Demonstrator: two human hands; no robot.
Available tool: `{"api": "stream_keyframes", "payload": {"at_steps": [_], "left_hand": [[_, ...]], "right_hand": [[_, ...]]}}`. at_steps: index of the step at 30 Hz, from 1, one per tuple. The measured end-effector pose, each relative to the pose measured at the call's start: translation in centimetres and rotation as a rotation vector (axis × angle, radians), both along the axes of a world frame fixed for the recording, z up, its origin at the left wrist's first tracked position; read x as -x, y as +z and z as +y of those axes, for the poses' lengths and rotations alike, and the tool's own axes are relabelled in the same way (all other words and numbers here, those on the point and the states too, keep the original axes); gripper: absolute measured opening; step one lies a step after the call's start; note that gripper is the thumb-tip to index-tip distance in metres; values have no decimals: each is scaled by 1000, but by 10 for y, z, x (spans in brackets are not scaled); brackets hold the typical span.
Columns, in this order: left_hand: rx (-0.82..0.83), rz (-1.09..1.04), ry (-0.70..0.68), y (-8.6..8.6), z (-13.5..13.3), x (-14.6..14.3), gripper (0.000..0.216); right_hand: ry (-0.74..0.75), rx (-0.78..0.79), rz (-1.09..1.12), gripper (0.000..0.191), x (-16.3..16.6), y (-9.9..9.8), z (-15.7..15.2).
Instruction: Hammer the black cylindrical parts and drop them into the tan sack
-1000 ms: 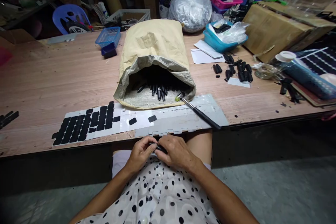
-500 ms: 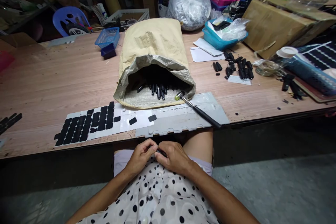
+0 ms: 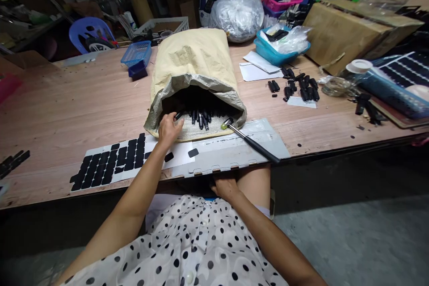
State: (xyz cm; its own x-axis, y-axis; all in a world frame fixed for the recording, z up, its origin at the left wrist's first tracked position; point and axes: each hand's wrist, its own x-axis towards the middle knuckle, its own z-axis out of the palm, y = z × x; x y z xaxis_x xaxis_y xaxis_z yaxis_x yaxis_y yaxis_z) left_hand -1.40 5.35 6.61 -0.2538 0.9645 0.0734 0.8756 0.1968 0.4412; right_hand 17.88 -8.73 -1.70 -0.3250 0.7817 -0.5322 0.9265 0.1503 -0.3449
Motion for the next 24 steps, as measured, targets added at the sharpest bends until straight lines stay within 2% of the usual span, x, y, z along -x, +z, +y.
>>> {"api": "stream_keyframes", "payload": {"at_steps": [2, 5, 7, 10, 12, 14, 16, 18, 21, 24], "left_hand": [[34, 62, 62, -6, 21, 1, 35], [77, 73, 86, -16, 32, 6, 21], [28, 37, 59, -21, 28, 10, 15], [-70, -105, -52, -28, 8, 14, 14], [-94, -232, -160, -34, -9, 11, 15], [-101, -330, -262, -40, -25, 4, 16], [-103, -369, -334, -47, -38, -5, 16], [-105, -348, -367, -53, -46, -13, 17], [-108, -285, -384, -59, -51, -18, 18], [-91, -252, -415, -59, -52, -18, 18]], "right_hand": [[-4, 3, 18, 42, -1, 3, -1], [30, 70, 38, 36, -6, 15, -5], [71, 98, 128, 34, -13, 26, -8], [127, 38, 448, 25, -30, 44, -8], [63, -97, 669, 26, -46, 54, 0], [-87, -407, 737, 29, -62, 57, 14], [-268, -741, 584, 27, -76, 54, 33], [-406, -948, 339, 23, -85, 45, 51], [-505, -1024, 86, 23, -89, 26, 69], [-508, -1056, -25, 24, -88, 11, 73]]}}
